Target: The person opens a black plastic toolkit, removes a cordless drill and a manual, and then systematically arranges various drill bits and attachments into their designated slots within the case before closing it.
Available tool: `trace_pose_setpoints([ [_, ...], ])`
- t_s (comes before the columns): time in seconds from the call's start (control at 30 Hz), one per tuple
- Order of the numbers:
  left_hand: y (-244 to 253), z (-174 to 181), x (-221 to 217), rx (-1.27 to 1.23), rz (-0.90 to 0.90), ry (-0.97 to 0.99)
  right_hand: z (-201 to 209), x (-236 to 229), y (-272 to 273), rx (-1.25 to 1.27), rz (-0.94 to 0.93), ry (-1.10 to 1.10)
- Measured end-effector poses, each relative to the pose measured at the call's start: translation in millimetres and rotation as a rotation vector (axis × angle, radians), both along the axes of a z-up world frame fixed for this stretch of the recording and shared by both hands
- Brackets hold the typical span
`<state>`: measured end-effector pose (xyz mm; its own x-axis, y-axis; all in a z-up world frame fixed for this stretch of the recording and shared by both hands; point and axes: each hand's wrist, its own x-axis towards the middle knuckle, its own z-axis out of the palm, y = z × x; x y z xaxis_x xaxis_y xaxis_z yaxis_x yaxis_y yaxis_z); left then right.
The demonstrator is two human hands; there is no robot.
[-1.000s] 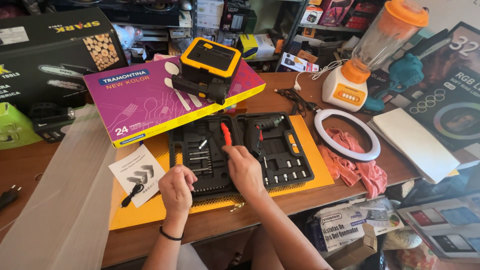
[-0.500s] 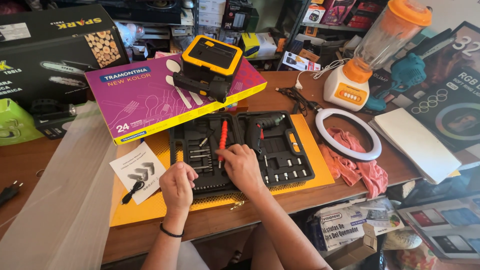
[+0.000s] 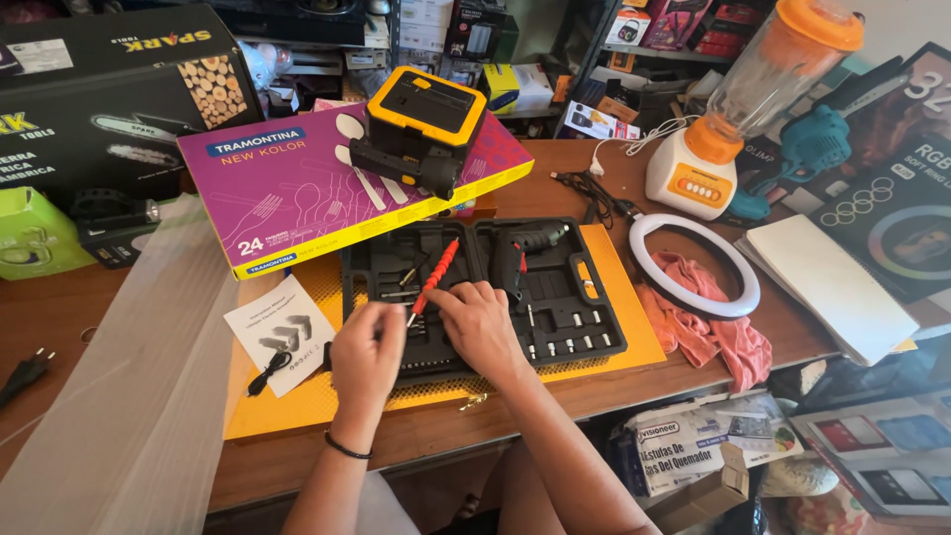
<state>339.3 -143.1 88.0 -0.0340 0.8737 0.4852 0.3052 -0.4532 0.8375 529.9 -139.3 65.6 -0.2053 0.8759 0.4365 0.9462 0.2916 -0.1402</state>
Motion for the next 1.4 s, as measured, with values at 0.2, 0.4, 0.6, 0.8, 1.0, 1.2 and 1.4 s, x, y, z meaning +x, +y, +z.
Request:
trace_pose_setpoints([
  [0.2, 5, -8, 8, 0.044, 0.084, 0.423, -5, 2, 4, -0.052, 0.010, 0.012],
  [0.4, 10, -21, 9, 0.050, 0.049, 0.614, 0, 1, 3, 0.000, 0.120, 0.060],
  [0.6, 15, -33, 12, 0.053, -0.045, 0.532, -15, 14, 23, 0.032, 0.130, 0.234],
  [0.8, 9, -22, 12, 0.043, -0.068, 0.467, -15, 0, 68, 0.099, 0.111, 0.060],
  [1.0, 8, -28, 9, 0.029, -0.009, 0.468, -49, -4, 106, 0.040, -0.029, -0.058],
  [1.2, 7, -22, 11, 0.038, -0.025, 0.446, -41, -4, 97, -0.077, -0.031, 0.071],
  [1.4, 6, -26, 11, 0.079, -0.014, 0.440, -24, -10, 89, -0.140, -0.010, 0.077],
])
